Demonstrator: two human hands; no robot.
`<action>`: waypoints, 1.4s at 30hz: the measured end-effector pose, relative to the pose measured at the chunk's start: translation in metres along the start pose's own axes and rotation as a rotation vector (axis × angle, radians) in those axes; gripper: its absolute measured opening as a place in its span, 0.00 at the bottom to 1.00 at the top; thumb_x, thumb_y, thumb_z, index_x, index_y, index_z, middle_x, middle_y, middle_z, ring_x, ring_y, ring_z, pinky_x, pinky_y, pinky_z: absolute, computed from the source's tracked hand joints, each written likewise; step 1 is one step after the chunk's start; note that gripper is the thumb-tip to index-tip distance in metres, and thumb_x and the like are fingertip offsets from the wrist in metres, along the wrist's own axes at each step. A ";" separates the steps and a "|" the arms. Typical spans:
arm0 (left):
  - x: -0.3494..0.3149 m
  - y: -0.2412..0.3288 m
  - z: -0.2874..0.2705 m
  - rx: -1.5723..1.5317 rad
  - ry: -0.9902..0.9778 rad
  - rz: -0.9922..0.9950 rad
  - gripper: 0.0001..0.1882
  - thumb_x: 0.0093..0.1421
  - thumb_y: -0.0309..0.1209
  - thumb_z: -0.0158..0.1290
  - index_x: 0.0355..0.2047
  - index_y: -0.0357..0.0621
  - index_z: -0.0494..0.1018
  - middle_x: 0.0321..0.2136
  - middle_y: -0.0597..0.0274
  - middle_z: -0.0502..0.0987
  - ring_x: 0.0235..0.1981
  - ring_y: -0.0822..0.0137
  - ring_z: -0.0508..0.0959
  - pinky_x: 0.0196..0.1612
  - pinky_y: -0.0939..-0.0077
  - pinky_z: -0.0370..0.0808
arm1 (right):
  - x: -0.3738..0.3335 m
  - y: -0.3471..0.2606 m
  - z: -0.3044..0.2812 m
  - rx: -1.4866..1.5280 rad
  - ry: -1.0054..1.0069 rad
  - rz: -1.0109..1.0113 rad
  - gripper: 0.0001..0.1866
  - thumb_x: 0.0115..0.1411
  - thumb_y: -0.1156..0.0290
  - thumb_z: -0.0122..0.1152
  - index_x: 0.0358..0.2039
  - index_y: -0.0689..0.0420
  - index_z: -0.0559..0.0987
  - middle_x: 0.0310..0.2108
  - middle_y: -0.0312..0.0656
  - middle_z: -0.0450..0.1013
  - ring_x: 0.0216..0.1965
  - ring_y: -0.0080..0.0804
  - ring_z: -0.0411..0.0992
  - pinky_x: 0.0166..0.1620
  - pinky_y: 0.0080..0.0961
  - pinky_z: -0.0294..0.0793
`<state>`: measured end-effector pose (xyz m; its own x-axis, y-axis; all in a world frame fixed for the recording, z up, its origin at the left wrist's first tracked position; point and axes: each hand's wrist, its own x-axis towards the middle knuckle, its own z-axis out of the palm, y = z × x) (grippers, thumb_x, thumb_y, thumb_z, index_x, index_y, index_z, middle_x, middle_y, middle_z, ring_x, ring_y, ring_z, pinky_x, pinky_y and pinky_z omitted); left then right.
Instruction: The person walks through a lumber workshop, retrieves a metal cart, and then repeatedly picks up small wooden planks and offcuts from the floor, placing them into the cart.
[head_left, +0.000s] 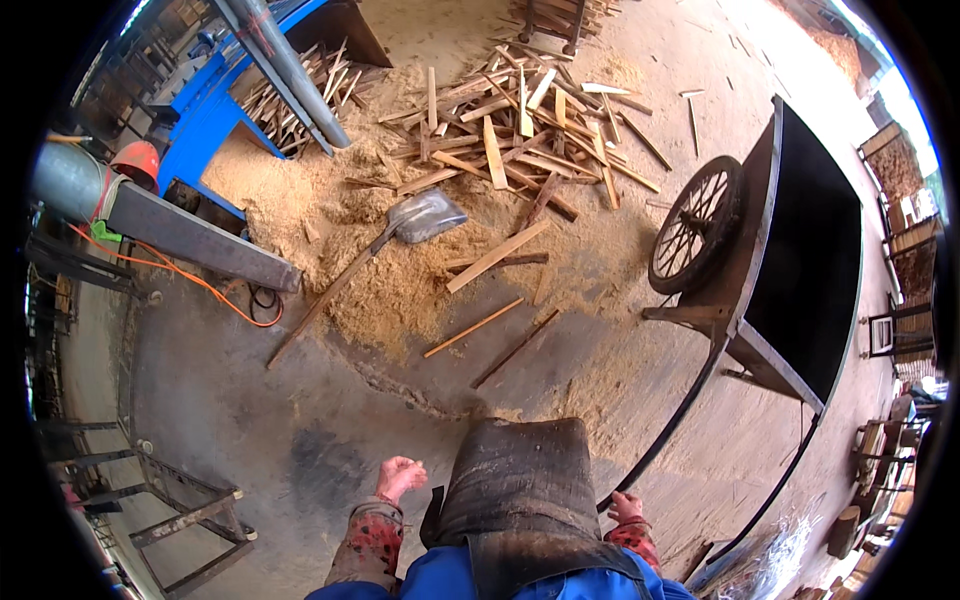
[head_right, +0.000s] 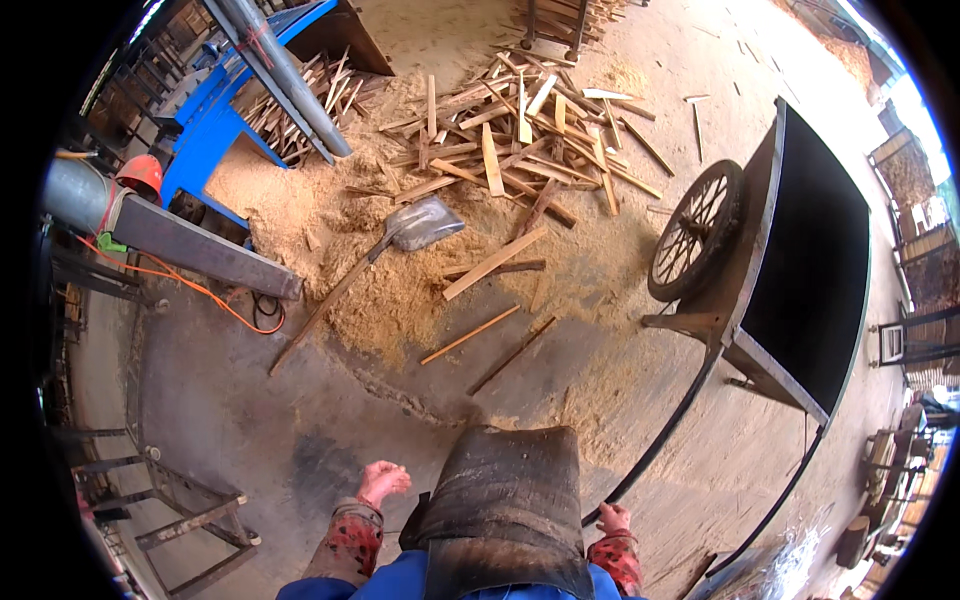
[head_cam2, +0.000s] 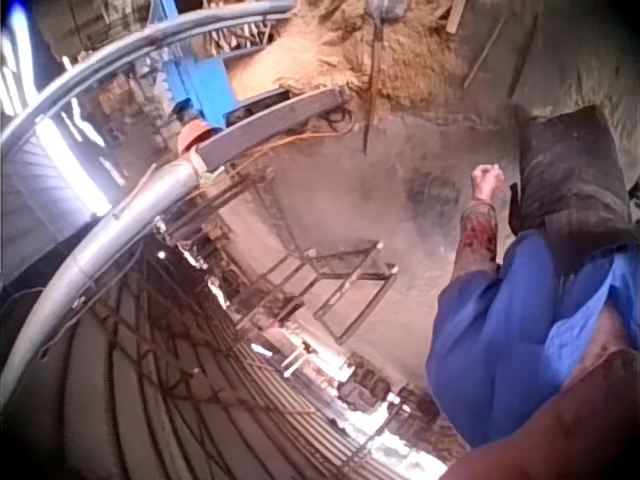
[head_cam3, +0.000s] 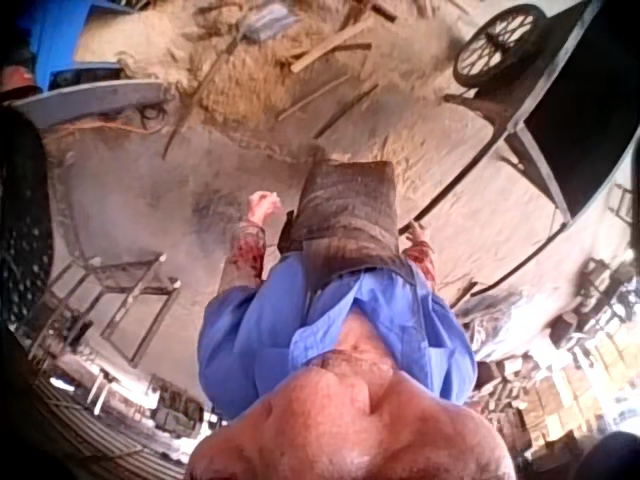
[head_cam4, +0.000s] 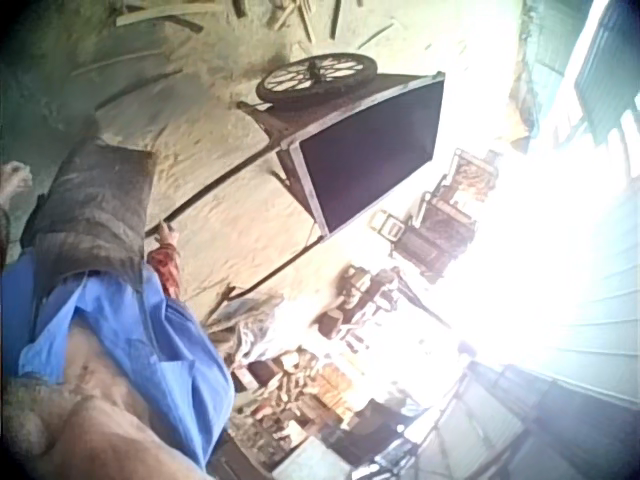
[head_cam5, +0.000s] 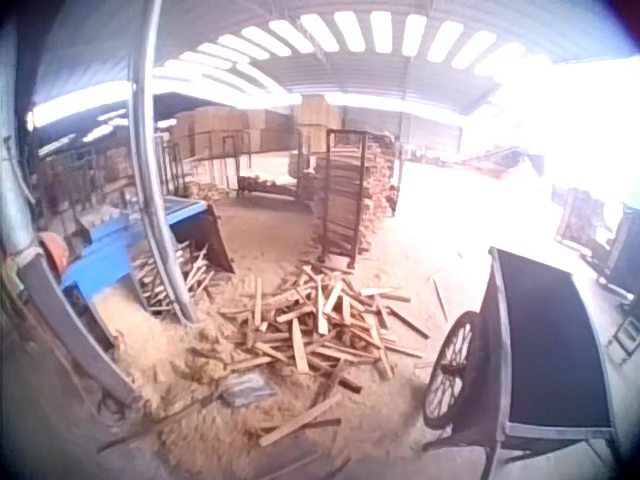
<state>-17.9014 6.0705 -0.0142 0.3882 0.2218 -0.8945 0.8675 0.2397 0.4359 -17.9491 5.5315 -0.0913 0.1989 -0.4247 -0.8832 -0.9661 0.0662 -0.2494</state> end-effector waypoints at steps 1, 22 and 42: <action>0.011 0.009 0.002 -0.009 0.004 0.012 0.10 0.56 0.30 0.57 0.31 0.38 0.68 0.25 0.53 0.79 0.24 0.64 0.80 0.27 0.71 0.79 | -0.006 -0.005 0.002 0.022 0.001 -0.011 0.15 0.54 0.64 0.62 0.38 0.60 0.75 0.30 0.42 0.73 0.29 0.35 0.72 0.28 0.35 0.77; 0.012 0.064 0.256 -0.268 0.157 -0.175 0.10 0.56 0.29 0.56 0.33 0.33 0.71 0.28 0.51 0.79 0.27 0.61 0.81 0.30 0.69 0.80 | 0.164 -0.473 -0.049 -0.459 -0.279 -0.544 0.16 0.56 0.70 0.57 0.41 0.68 0.74 0.27 0.44 0.74 0.23 0.28 0.74 0.25 0.22 0.75; 0.208 0.129 0.192 -0.603 0.107 -0.088 0.09 0.58 0.29 0.54 0.32 0.34 0.71 0.27 0.54 0.78 0.26 0.65 0.80 0.28 0.75 0.79 | 0.135 -0.533 0.130 -0.884 -0.256 -0.565 0.24 0.53 0.66 0.64 0.46 0.67 0.74 0.36 0.45 0.76 0.33 0.29 0.76 0.34 0.25 0.77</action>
<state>-17.6492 5.9665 -0.1632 0.2630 0.2631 -0.9282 0.5537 0.7467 0.3685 -17.3862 5.5558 -0.1295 0.5826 0.0185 -0.8125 -0.4796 -0.7993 -0.3621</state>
